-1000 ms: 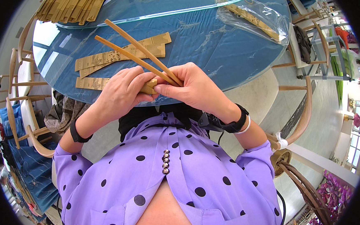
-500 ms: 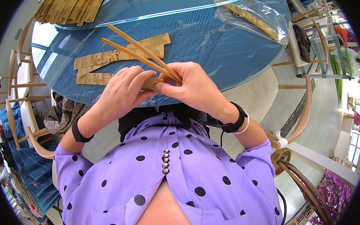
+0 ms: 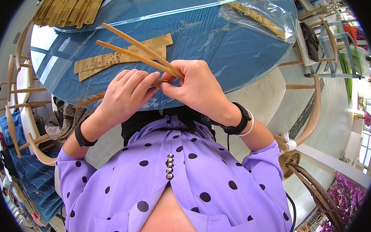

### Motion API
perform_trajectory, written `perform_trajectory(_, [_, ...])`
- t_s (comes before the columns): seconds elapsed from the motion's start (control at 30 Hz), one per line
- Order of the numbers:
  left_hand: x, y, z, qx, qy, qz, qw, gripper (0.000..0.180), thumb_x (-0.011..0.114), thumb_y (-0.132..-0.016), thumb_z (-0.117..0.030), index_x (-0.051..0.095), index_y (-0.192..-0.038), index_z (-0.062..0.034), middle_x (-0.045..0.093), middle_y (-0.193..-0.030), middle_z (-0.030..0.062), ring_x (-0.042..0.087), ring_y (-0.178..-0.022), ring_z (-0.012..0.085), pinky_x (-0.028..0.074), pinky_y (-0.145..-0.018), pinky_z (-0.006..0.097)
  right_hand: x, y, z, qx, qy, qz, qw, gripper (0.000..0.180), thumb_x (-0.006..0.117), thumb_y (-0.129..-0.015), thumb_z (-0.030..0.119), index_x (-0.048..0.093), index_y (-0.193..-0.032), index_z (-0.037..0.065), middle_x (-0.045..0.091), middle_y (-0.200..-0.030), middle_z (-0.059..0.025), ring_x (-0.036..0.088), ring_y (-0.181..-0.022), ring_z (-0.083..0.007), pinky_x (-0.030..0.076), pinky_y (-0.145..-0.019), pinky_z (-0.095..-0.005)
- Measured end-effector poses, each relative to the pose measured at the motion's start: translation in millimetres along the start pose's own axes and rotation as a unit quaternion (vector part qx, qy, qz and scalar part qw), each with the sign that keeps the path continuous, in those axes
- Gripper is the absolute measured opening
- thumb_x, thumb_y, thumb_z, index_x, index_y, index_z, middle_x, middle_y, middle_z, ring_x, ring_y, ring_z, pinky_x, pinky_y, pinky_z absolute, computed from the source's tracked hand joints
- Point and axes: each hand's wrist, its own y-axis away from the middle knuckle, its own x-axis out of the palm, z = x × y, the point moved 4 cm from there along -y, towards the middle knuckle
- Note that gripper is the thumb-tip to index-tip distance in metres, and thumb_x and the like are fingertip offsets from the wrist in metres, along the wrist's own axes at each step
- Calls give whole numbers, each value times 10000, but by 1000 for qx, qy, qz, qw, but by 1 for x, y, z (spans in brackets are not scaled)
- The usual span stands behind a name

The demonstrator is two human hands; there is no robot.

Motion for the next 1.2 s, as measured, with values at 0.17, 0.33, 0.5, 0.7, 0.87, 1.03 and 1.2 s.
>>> perform_trajectory(0.17, [-8, -10, 3, 20, -19, -64, 998, 389, 751, -834, -128, 608, -1161, 27, 617, -972, 91, 642, -881, 229, 523, -826, 354, 0, -4, -9, 3, -63, 3, 998, 120, 787, -871, 43, 698, -913, -26, 633, -715, 37, 490, -622, 6, 391, -546, -168])
perform_trajectory(0.33, [-5, -9, 5, 27, 6, -27, 999, 372, 758, -837, -155, 615, -1140, 5, 601, -937, 69, 630, -843, 211, 506, -771, 344, -3, -8, -6, 3, -22, 3, 1000, 129, 793, -870, 53, 697, -915, -23, 629, -710, 35, 492, -624, 3, 390, -544, -171])
perform_trajectory(0.5, [-6, -9, 4, -1, 18, -26, 999, 346, 756, -847, -164, 616, -1128, -18, 593, -916, 54, 615, -809, 206, 485, -740, 335, -3, -9, 5, -24, 2, -14, 1000, 167, 794, -854, 111, 699, -881, -22, 612, -663, 1, 477, -591, -32, 382, -522, -226])
perform_trajectory(0.7, [-9, -5, 11, -28, 35, -25, 999, 341, 767, -841, -165, 608, -1109, -28, 595, -936, 70, 609, -838, 229, 489, -759, 348, -9, -8, 13, -17, 79, -8, 997, 247, 795, -881, 219, 700, -884, -10, 585, -642, -41, 485, -553, -86, 383, -515, -260])
perform_trajectory(0.87, [-20, -1, 24, -36, 33, -56, 997, 375, 786, -828, -156, 599, -1123, -20, 606, -962, 98, 617, -869, 271, 508, -812, 386, -40, 8, 7, -127, 80, -93, 984, 224, 735, -949, 224, 699, -884, 14, 578, -680, -42, 499, -566, -114, 360, -504, -273])
perform_trajectory(1.03, [-30, 6, 30, -61, 5, -77, 995, 369, 790, -832, -149, 605, -1128, -28, 630, -1014, 121, 641, -932, 308, 527, -857, 421, -64, 31, 16, -271, 321, -162, 893, 185, 744, -929, 229, 700, -911, 50, 566, -693, -33, 528, -581, -164, 387, -494, -284])
perform_trajectory(1.2, [-32, 3, 31, -74, 38, -56, 995, 361, 788, -841, -150, 607, -1130, -31, 634, -1022, 129, 645, -952, 315, 529, -873, 423, -68, 38, 14, -378, 444, -212, 784, 219, 786, -870, 261, 699, -917, 66, 565, -705, -22, 545, -580, -174, 413, -480, -301])
